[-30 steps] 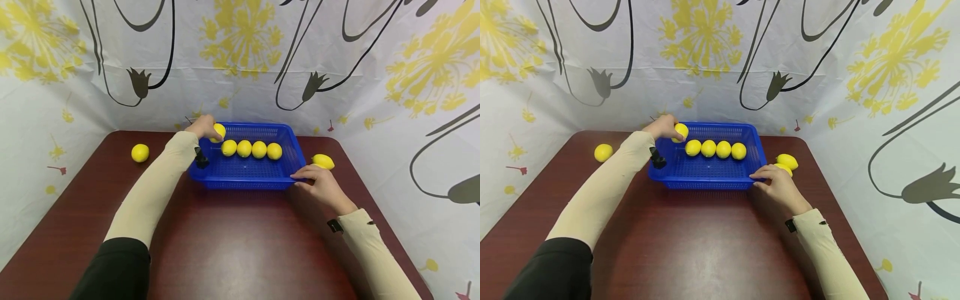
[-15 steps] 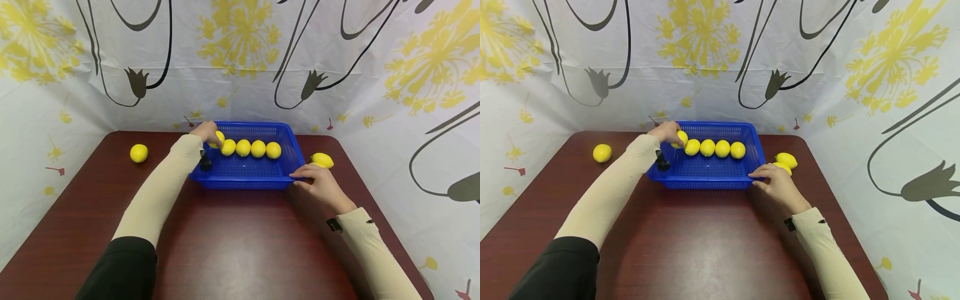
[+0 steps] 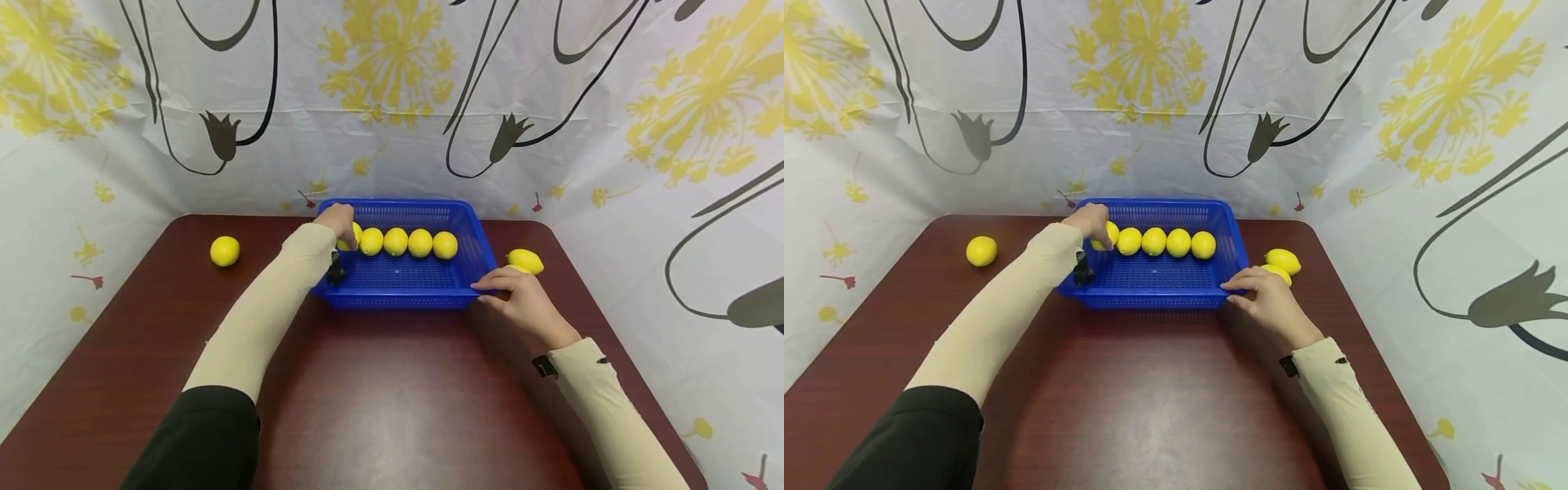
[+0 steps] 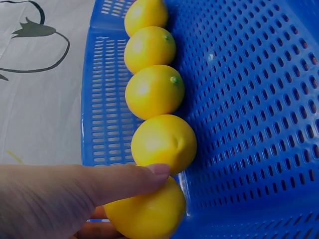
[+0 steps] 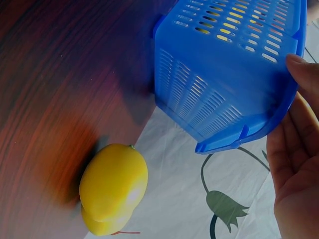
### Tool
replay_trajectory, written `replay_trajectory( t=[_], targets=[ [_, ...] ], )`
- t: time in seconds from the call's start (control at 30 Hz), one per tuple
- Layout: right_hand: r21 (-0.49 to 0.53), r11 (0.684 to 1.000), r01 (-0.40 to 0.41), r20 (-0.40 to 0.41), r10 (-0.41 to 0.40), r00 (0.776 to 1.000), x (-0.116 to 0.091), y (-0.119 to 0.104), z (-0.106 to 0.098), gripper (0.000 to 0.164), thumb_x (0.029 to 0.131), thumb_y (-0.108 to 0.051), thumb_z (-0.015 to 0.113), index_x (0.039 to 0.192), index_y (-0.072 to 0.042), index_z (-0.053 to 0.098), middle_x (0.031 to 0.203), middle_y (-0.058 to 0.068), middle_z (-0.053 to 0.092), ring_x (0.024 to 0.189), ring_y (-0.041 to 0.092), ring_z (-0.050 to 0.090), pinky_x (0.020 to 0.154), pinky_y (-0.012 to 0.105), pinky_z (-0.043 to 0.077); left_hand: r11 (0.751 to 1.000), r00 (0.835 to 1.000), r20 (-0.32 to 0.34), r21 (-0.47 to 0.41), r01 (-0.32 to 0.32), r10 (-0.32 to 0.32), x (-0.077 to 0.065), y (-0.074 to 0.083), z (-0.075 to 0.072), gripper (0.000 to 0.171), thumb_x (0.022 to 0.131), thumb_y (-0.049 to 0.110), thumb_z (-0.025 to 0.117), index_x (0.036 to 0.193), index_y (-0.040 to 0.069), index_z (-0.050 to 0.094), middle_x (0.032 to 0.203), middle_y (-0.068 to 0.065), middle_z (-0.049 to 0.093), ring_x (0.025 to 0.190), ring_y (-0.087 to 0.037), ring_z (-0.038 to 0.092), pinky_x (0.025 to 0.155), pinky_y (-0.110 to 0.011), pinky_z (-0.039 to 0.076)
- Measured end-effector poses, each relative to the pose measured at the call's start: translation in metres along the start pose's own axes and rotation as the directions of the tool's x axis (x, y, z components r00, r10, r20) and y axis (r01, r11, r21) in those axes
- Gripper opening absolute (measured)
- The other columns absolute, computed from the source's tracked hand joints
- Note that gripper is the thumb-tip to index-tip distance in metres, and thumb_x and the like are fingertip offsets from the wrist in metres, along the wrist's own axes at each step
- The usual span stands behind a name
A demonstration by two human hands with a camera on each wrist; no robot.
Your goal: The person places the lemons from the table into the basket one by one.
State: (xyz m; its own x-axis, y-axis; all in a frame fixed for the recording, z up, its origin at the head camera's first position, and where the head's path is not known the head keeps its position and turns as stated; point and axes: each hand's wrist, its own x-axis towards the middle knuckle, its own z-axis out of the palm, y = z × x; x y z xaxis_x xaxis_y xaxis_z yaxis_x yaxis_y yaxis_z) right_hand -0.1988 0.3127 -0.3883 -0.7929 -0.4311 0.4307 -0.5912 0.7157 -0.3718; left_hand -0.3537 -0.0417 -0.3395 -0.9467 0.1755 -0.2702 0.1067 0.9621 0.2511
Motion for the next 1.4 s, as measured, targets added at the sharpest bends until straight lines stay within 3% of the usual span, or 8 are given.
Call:
replay_trajectory(
  t=[0.3,0.43,0.6,0.63,0.83,1.13,1.33,1.4],
  targets=[
    [0.011,1.000,0.005,-0.002,-0.005,1.000,-0.001,0.001,0.000,0.025,0.080,-0.005,0.080,0.103,-0.015,0.079,0.100,-0.001,0.074,0.094,0.016,0.066,0.079,0.029,0.056,0.999,0.996,0.082,0.050,0.019,-0.023,-0.012,0.006,-0.002,0.081,0.083,0.022,0.080,0.150,0.005,0.038,0.153,-0.017,0.042,0.134,-0.031,0.049,0.104,-0.042,0.050],
    [0.014,1.000,0.004,-0.003,-0.004,1.000,-0.001,0.001,0.000,0.025,0.079,-0.005,0.081,0.103,-0.014,0.079,0.100,-0.001,0.073,0.094,0.016,0.065,0.079,0.029,0.056,0.997,0.995,0.092,0.075,0.024,-0.030,-0.009,0.007,0.000,0.087,0.081,0.023,0.082,0.152,0.005,0.035,0.156,-0.017,0.039,0.138,-0.032,0.046,0.106,-0.043,0.049],
    [0.017,1.000,0.005,-0.002,-0.005,1.000,-0.001,0.002,0.000,0.025,0.079,-0.005,0.080,0.103,-0.014,0.079,0.101,-0.001,0.073,0.094,0.015,0.065,0.079,0.029,0.055,0.994,0.995,0.088,0.102,0.036,-0.045,-0.003,0.008,0.005,0.085,0.079,0.022,0.083,0.149,0.005,0.039,0.154,-0.017,0.042,0.136,-0.031,0.048,0.106,-0.043,0.049],
    [0.017,1.000,0.005,-0.002,-0.005,1.000,-0.001,0.002,0.000,0.025,0.079,-0.005,0.080,0.102,-0.014,0.079,0.101,-0.001,0.073,0.094,0.015,0.065,0.079,0.029,0.055,0.993,0.995,0.089,0.108,0.037,-0.047,0.003,0.006,0.008,0.086,0.077,0.024,0.085,0.148,0.005,0.042,0.153,-0.017,0.043,0.133,-0.031,0.050,0.103,-0.043,0.051],
    [0.011,1.000,-0.003,0.003,0.003,1.000,-0.001,0.001,0.000,0.024,0.080,-0.005,0.080,0.102,-0.015,0.079,0.101,-0.001,0.073,0.095,0.016,0.065,0.081,0.031,0.056,0.990,0.994,0.099,0.133,0.036,-0.049,0.002,0.008,0.009,0.081,0.077,0.025,0.085,0.145,0.006,0.045,0.150,-0.016,0.046,0.128,-0.029,0.053,0.100,-0.042,0.052],
    [0.014,1.000,0.012,-0.001,-0.012,1.000,0.000,0.000,0.000,0.024,0.079,-0.005,0.081,0.101,-0.014,0.079,0.099,-0.001,0.074,0.094,0.015,0.065,0.081,0.031,0.056,0.989,0.989,0.149,0.148,-0.004,-0.018,-0.018,0.012,0.000,0.074,0.082,0.023,0.081,0.144,0.003,0.045,0.150,-0.018,0.046,0.129,-0.028,0.052,0.103,-0.041,0.051],
    [0.017,1.000,0.017,-0.004,-0.017,1.000,0.000,-0.001,0.000,0.024,0.079,-0.005,0.081,0.101,-0.014,0.079,0.099,-0.002,0.073,0.093,0.014,0.064,0.079,0.028,0.055,0.983,0.985,0.169,0.183,-0.010,-0.021,-0.019,0.014,0.000,0.075,0.084,0.025,0.080,0.145,0.003,0.043,0.152,-0.017,0.044,0.132,-0.029,0.050,0.105,-0.041,0.050],
    [0.015,1.000,0.015,-0.002,-0.015,1.000,0.000,-0.001,-0.001,0.024,0.079,-0.005,0.081,0.101,-0.014,0.079,0.099,-0.001,0.073,0.093,0.014,0.064,0.079,0.028,0.055,0.981,0.986,0.163,0.192,0.000,-0.032,-0.012,0.013,0.003,0.077,0.083,0.026,0.081,0.145,0.004,0.043,0.151,-0.016,0.044,0.132,-0.028,0.051,0.105,-0.042,0.050]
  ],
)
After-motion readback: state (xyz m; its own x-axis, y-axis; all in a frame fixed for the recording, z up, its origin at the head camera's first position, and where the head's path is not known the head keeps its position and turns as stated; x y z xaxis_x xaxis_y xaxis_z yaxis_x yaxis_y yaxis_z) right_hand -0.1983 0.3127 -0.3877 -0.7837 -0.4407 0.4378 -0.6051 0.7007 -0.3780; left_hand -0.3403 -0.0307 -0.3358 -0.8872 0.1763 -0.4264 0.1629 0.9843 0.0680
